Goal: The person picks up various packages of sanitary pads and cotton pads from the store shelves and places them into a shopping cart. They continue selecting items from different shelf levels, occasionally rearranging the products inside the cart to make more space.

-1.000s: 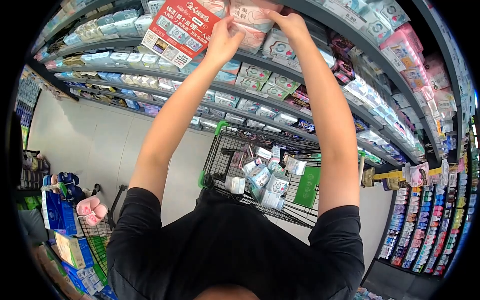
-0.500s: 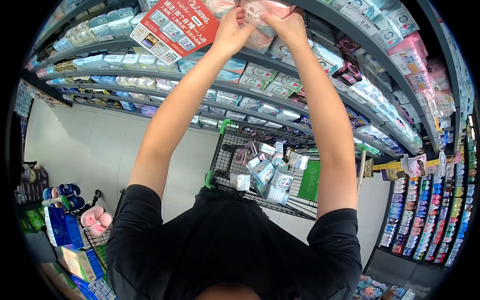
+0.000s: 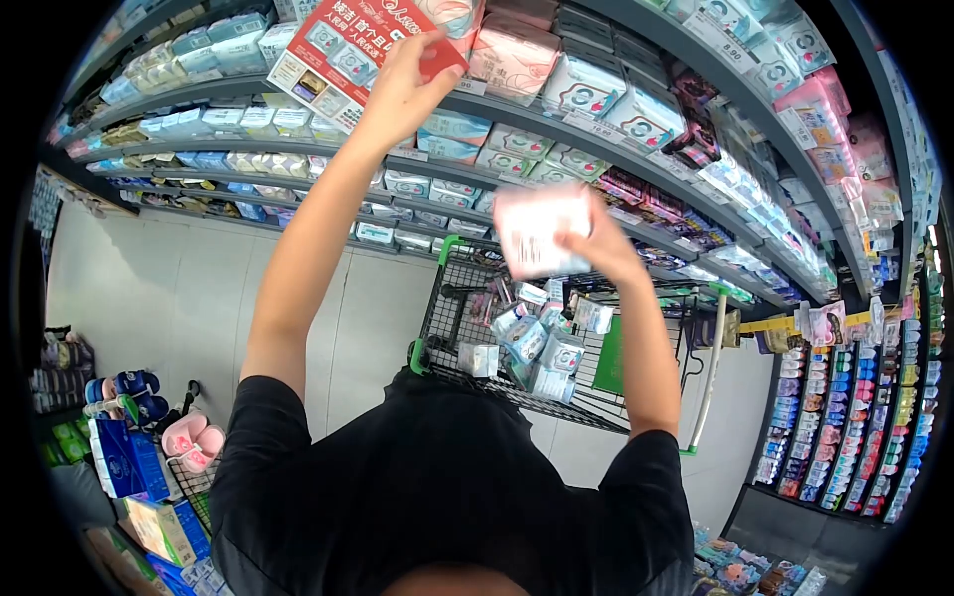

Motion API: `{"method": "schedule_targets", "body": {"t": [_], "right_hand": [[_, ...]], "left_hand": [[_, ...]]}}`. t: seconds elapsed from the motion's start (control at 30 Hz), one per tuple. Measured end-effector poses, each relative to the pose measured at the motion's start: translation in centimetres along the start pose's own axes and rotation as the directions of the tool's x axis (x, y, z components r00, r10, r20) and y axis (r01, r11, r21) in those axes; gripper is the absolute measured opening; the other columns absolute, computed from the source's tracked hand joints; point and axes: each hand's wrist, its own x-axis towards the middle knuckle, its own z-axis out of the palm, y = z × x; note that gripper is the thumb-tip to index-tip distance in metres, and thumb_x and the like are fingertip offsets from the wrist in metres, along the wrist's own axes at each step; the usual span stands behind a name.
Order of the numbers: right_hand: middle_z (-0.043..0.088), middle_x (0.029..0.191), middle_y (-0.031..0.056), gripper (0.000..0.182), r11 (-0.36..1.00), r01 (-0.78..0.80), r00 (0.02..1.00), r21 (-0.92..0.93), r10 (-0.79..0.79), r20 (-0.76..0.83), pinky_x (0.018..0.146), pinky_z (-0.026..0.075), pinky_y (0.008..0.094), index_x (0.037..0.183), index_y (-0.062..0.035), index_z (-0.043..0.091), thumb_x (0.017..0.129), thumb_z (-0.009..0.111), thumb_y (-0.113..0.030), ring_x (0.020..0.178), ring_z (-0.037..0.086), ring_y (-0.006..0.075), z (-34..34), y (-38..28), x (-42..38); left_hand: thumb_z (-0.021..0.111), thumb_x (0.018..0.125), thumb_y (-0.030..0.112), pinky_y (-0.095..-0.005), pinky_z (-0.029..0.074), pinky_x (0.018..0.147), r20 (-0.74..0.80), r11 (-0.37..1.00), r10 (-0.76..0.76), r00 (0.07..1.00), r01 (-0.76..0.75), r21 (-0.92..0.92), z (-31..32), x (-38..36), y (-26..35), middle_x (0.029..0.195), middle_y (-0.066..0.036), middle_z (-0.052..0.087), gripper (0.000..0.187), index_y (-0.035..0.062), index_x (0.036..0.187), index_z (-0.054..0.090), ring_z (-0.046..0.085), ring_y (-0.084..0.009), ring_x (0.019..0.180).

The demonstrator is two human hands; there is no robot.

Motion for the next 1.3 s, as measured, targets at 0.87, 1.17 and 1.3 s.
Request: {"method": "schedule_targets", "body": {"t": [0.87,1.17,1.3], "right_hand": [[0.068,0.085,0.0028,0.032,0.963,0.164,0.96,0.215,-0.105,-0.259,0.068,0.048,0.0258,0.093,-0.0037,0.075,0.08,0.08,-0.033,0.074,0.061,0.0128,3.1,-15.8,28.2],[0.069,0.089,0.0099,0.034,0.949,0.143,0.937,0.28,-0.039,-0.348,0.068,0.052,0.0307,0.1,-0.0002,0.07,0.082,0.076,-0.029,0.083,0.065,0.0184,5.6,-18.7,24.4],[0.066,0.099,0.014,0.055,0.788,0.523,0.806,0.326,-0.332,-0.49,0.069,0.053,0.0307,0.124,0.0023,0.054,0.079,0.079,-0.018,0.08,0.064,0.0195,4.6,-15.9,23.2]], "left_hand": [[0.065,0.093,0.018,-0.0309,0.05,0.087,0.454,0.676,-0.478,0.752,0.645,-0.356,-1.2,-21.9,-2.1,0.114,-0.011,0.063,0.041,0.002,0.128,0.054,0.061,-0.0169,0.103],[0.064,0.093,0.016,-0.0308,0.05,0.086,0.525,0.56,-0.543,0.655,0.749,-0.355,-1.4,-27.7,-1.0,0.113,-0.01,0.063,0.038,0.0017,0.127,0.055,0.061,-0.0153,0.098],[0.064,0.093,0.016,-0.0306,0.051,0.085,0.529,0.55,-0.536,0.659,0.747,-0.374,-0.7,-29.2,-0.6,0.109,-0.009,0.065,0.037,0.0011,0.125,0.056,0.062,-0.0152,0.095]]}}
